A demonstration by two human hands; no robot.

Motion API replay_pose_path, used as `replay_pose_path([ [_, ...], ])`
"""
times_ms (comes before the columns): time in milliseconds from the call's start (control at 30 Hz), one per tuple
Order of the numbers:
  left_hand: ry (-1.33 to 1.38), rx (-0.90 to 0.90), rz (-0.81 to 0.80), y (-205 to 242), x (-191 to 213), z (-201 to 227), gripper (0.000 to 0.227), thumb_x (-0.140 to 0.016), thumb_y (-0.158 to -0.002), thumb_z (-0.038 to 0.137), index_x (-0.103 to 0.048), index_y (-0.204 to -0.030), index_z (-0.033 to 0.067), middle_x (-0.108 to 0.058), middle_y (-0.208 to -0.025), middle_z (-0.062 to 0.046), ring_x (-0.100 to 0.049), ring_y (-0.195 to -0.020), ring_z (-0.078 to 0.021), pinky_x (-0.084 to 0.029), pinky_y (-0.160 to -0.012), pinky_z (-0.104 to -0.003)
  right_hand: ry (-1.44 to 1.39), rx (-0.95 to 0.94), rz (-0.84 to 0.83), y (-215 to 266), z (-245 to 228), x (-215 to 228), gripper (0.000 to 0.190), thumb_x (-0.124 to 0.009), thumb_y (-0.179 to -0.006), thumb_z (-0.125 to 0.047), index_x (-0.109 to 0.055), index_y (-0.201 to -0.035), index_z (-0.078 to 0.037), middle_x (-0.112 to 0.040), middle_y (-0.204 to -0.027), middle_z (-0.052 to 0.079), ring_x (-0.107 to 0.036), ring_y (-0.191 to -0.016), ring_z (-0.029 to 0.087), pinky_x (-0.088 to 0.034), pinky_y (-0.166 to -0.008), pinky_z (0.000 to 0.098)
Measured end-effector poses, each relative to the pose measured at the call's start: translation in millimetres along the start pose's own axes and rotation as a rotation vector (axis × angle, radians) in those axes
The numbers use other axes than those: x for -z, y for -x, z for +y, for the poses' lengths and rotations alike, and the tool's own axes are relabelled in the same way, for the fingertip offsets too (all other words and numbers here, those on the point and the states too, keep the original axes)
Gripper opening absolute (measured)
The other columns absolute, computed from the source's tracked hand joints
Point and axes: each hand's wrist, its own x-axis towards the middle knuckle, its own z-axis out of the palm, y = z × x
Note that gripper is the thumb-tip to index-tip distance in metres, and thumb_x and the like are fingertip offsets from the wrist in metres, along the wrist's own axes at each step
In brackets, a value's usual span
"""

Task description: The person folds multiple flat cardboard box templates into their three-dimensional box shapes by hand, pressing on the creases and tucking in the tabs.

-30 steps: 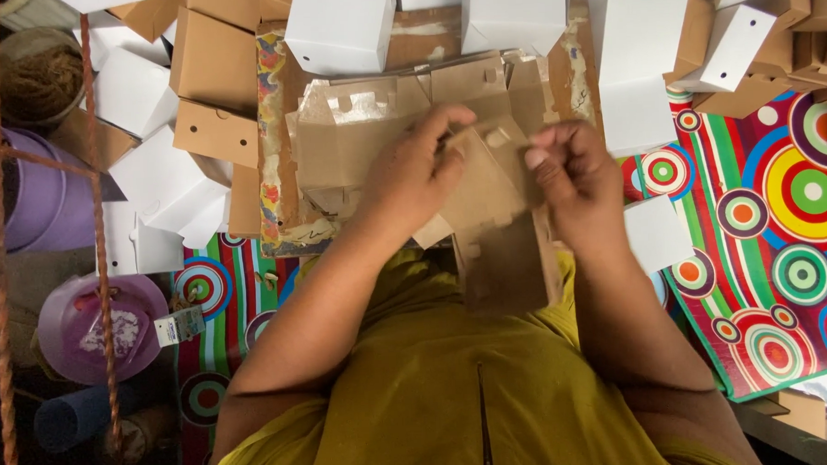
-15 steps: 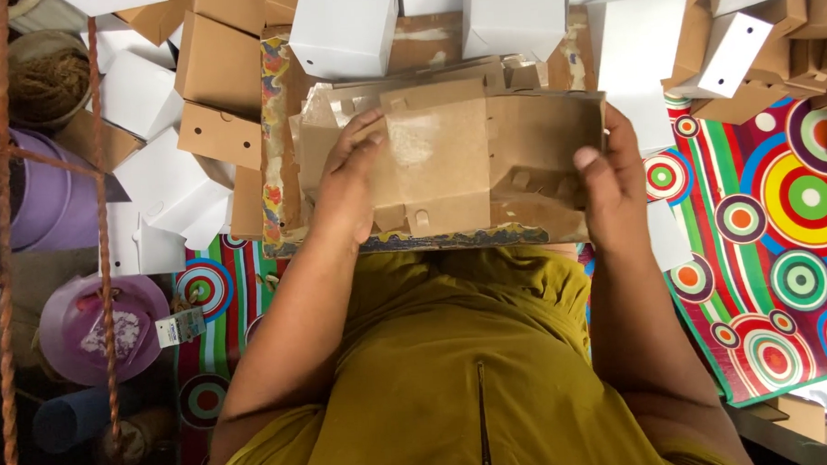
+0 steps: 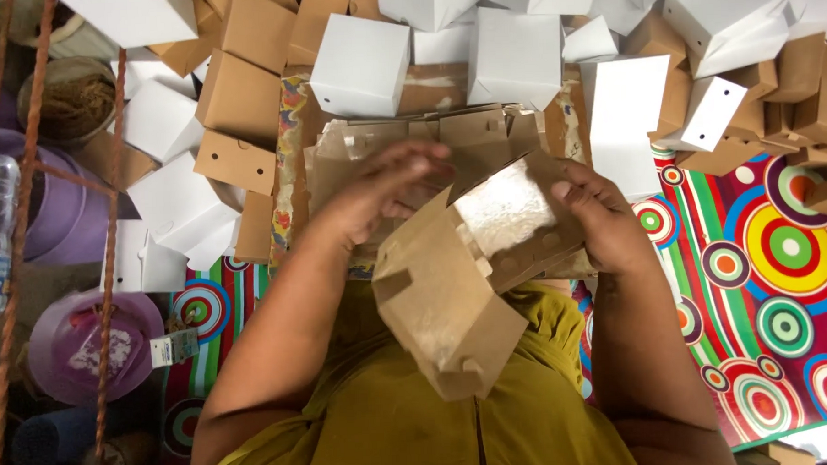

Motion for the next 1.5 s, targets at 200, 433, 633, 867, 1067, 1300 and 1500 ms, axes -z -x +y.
replay_pose_path([
  [200, -0.107, -0.104, -0.141, 2, -33, 2, 0.038, -0.087, -0.081, 0.027, -0.073, -0.113, 0.0102, -0.074, -0.105, -0.012, -0.072, -0.092, -0.0197, -0.061, -0.070, -0.030, 0.169, 0.057, -0.270, 18, -59, -64, 0.040, -0.058, -0.100, -0.022, -0.064, -0.136, -0.005, -0.072, -0.114, 0.018, -0.067, -0.105, 0.022, -0.057, -0.096, 0.0460],
  [433, -0.064, -0.116, -0.187, 10, -26, 7, 0.027, -0.071, -0.095, 0.033, -0.073, -0.113, 0.0123, -0.071, -0.097, -0.006, -0.066, -0.093, -0.0137, -0.057, -0.084, -0.030, 0.244, 0.049, -0.277, 21, -71, -70, 0.040, -0.056, -0.101, -0.023, -0.064, -0.135, -0.003, -0.070, -0.101, 0.017, -0.068, -0.086, 0.022, -0.062, -0.077, 0.0441],
  [633, -0.442, -0.177, -0.082, 11, -31, -13, 0.022, -0.060, -0.099, 0.024, -0.067, -0.113, 0.0095, -0.066, -0.093, -0.016, -0.065, -0.092, -0.0276, -0.054, -0.086, -0.042, 0.616, 0.167, -0.302, 38, -118, -88, 0.034, -0.064, -0.098, -0.015, -0.070, -0.130, -0.002, -0.073, -0.109, 0.025, -0.066, -0.100, 0.041, -0.054, -0.087, 0.0557],
  [867, -0.610, -0.109, -0.123, 20, -39, -6, 0.017, -0.063, -0.093, 0.029, -0.069, -0.108, 0.0221, -0.069, -0.090, -0.007, -0.070, -0.088, -0.0263, -0.056, -0.084, -0.041, 0.754, 0.457, -0.387, 45, -153, -100, 0.035, -0.071, -0.093, -0.010, -0.071, -0.128, -0.008, -0.072, -0.119, 0.021, -0.071, -0.098, 0.047, -0.057, -0.069, 0.0481],
  [1067, -0.603, -0.250, -0.143, 15, -40, -13, 0.019, -0.054, -0.096, 0.018, -0.064, -0.109, 0.0096, -0.065, -0.087, -0.018, -0.067, -0.084, -0.0340, -0.055, -0.081, -0.048, 0.840, 0.595, -0.390, 32, -140, -108, 0.014, -0.070, -0.095, -0.007, -0.075, -0.107, -0.010, -0.075, -0.101, 0.011, -0.068, -0.070, 0.036, -0.054, -0.058, 0.0428],
  [1300, -0.713, -0.277, -0.136, 18, -27, -7, 0.017, -0.049, -0.098, 0.011, -0.061, -0.107, 0.0048, -0.060, -0.084, -0.023, -0.064, -0.080, -0.0358, -0.054, -0.077, -0.049, 0.932, 0.718, -0.370, 22, -108, -118, 0.010, -0.067, -0.090, -0.004, -0.066, -0.097, -0.011, -0.064, -0.092, 0.010, -0.066, -0.082, 0.040, -0.054, -0.068, 0.0489],
  [1500, -0.649, -0.262, -0.089, -2, 0, -43, 0.015, -0.051, -0.099, 0.016, -0.063, -0.106, 0.0099, -0.063, -0.086, -0.017, -0.065, -0.083, -0.0335, -0.054, -0.082, -0.046, 0.814, 0.609, -0.403, 29, -105, -110, 0.003, -0.064, -0.097, -0.009, -0.064, -0.097, -0.013, -0.064, -0.096, 0.007, -0.067, -0.090, 0.039, -0.055, -0.077, 0.0459],
])
